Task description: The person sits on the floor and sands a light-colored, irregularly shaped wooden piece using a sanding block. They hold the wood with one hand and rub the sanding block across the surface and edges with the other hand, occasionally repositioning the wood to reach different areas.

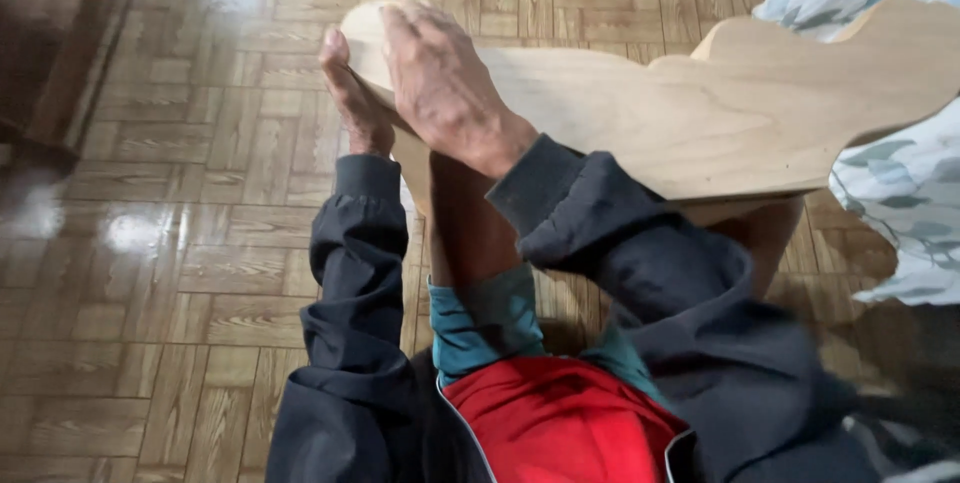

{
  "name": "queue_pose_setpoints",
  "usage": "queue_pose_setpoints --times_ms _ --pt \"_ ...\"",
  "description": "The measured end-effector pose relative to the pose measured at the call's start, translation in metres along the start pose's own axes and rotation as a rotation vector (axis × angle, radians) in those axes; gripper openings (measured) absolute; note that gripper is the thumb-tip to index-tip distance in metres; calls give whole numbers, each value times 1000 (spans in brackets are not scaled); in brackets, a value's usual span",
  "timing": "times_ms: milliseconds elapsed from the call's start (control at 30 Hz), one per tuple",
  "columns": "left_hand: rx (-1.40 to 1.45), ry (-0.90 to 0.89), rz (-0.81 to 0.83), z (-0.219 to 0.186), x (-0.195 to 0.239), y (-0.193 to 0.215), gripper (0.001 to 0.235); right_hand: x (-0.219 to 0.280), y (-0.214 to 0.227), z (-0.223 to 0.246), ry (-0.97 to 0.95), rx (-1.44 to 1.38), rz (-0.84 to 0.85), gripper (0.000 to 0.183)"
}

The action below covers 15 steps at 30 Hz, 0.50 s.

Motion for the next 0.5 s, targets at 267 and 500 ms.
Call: queue_pose_setpoints --times_ms 267,500 --pt "38 -36 82 13 -11 12 71 95 115 26 252 321 343 52" --pt "-78 -98 4 17 -8 20 103 119 116 25 251 514 279 49"
Point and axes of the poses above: each hand's wrist, its own x-axis away from the middle knuckle, its own y-axis out of the back of the hand, z = x × y, the point moved 1 cm from there along -x, towards the middle knuckle
